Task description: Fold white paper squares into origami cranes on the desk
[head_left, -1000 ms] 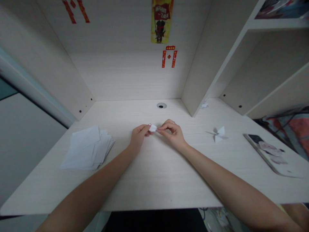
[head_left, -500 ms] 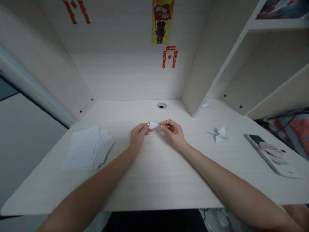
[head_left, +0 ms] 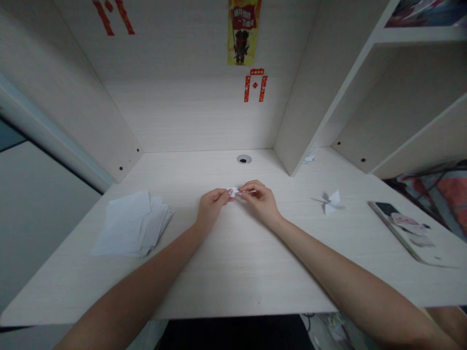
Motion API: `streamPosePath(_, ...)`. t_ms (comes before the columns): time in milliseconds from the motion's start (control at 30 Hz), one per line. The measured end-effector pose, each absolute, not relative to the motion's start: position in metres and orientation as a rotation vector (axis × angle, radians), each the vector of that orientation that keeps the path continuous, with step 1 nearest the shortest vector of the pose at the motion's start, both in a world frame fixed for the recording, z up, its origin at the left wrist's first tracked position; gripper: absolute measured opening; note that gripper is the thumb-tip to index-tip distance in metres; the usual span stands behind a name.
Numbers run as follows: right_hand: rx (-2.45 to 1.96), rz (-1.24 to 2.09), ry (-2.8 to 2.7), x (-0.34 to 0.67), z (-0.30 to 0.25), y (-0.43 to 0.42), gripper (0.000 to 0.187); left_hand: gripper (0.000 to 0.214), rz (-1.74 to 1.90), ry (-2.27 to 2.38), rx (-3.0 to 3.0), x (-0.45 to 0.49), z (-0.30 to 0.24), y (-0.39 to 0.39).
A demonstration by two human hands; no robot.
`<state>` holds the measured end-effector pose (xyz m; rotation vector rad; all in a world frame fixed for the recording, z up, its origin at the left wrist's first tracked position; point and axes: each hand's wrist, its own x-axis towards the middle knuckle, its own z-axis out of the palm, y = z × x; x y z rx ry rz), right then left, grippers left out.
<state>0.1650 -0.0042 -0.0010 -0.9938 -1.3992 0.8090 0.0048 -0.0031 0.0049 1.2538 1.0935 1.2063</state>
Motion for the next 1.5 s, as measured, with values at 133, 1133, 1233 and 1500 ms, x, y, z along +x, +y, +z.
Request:
streamPosePath(133,-1.028,0.932,-1.313,0.164,-0.002,-0.004,0.019,0.023,1.151,1.089,1.273,0.004,0.001,-0.002)
streamPosePath(1133,-0.985,0.904,-1.412,0.159,-0.008,-0.004,0.023,0.044,1.165,1.038,1.179,0.004,0.005,0.0)
streamPosePath(1233,-0.989,0.882,-1.426,0.159,-0.007,-0.005,0.018,0.039,1.164,1.014,1.186,0.005,0.004,-0.001)
streamPosePath(1500,-1.025,0.727,-1.482,0.159,0.002,-0.013,0.016,0.022,1.173,1.046,1.288,0.005,0.006,-0.003)
